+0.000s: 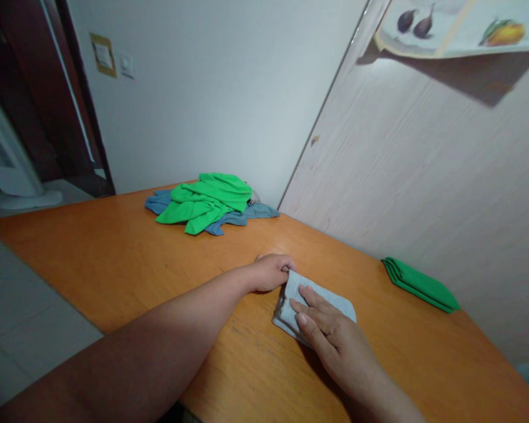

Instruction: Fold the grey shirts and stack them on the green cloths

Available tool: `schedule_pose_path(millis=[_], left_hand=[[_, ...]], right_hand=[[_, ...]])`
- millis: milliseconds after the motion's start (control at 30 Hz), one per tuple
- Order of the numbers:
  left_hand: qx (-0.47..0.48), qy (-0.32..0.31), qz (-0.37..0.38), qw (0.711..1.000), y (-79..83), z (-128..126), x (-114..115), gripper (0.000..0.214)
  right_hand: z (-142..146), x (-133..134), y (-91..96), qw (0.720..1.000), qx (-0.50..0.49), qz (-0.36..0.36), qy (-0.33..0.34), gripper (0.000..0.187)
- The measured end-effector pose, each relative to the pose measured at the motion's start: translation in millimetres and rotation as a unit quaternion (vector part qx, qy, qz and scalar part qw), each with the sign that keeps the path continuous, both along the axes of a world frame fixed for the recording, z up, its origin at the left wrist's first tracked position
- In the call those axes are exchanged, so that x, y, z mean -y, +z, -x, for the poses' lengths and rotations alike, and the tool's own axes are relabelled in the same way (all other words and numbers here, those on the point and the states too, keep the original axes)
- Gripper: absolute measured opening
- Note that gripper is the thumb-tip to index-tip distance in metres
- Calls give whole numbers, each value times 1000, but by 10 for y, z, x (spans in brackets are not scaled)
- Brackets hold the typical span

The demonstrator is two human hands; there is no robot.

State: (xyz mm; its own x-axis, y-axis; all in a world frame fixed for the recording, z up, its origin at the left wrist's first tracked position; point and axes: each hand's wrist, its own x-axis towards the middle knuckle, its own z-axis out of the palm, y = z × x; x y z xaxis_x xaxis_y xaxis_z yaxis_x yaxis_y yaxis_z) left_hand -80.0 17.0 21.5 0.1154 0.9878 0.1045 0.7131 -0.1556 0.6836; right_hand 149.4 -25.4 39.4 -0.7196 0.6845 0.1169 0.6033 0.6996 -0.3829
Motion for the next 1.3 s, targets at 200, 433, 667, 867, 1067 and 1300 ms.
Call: schedule_pose_path(millis=[200,433,667,867,1067,1300], left_hand=[[14,2,-3,1000,-5,1,1,25],[32,21,-6,999,-58,8,-68,26],[53,30,-58,996,-49,-18,-102,27],[34,-11,-133,991,123,-117,17,41],[-14,-90,-170,981,241,-229,212,48],[-98,-126,-72,985,214,-285,366,67]], right_hand=[[9,9,4,999,21,-25,15,43],[7,26,30,1000,-1,-20,9,42],[-134,-81,20,992,-70,-72,-78,45],[-243,-176,24,977,-90,-78,-177,56],[-311,-294,20,965,-101,-62,-233,61],[-328,-359,29,960,-110,-35,-255,63]])
